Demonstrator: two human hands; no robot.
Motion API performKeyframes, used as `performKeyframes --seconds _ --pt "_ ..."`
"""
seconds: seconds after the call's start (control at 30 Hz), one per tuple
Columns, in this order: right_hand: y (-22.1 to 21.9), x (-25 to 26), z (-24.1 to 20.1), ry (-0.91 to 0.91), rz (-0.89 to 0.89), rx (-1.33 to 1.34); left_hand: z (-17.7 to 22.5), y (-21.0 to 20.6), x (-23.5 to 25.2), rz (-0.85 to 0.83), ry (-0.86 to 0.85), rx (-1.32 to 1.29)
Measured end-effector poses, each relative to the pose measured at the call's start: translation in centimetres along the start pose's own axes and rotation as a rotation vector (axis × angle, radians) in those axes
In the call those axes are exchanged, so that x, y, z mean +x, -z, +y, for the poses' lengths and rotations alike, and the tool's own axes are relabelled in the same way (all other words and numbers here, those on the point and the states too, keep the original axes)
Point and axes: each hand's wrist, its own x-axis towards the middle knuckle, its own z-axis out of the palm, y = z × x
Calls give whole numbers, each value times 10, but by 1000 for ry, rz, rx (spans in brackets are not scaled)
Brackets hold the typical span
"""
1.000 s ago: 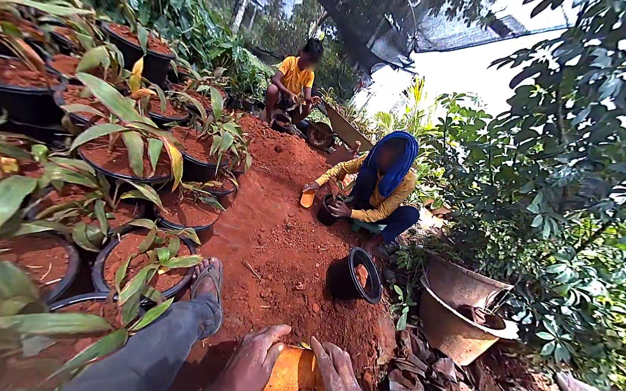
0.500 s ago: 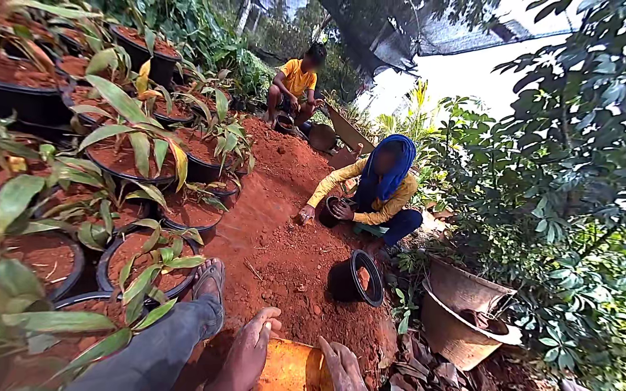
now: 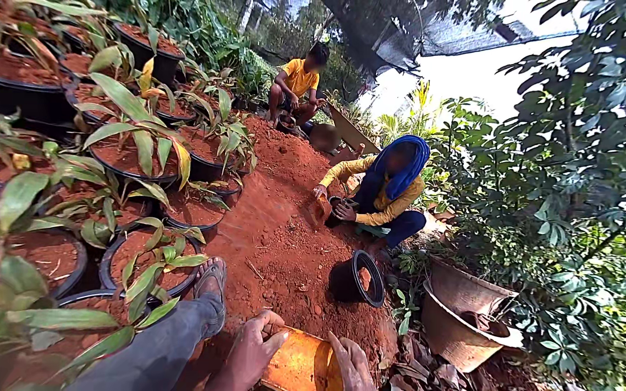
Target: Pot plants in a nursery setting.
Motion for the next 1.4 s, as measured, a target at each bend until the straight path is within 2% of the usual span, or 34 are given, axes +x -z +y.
performKeyframes --seconds 0.23,0.37,0.57,0.67,0.97,1.03,1.2,1.3,1.4 --pt "-1 1 -1 7 1 -25 3 2 -5 16 -66 134" --pt "0 1 -2 3 -13 -24 5 0 -6 37 -46 159" --pt "0 3 2 1 13 -24 2 2 -1 19 25 -3" --pt "0 3 2 -2 11 -23 -1 0 0 45 9 -69" --pt "-2 5 1 -8 -5 -20 9 5 -3 -11 35 113" --pt "-2 6 1 -5 0 -28 6 4 -3 8 52 94" --pt "-2 6 3 -6 12 -26 -1 2 3 73 120 -148" --pt "-3 6 3 9 17 -29 -3 3 3 63 43 -112" --pt "-4 6 4 22 23 -22 -1 4 4 49 62 -69"
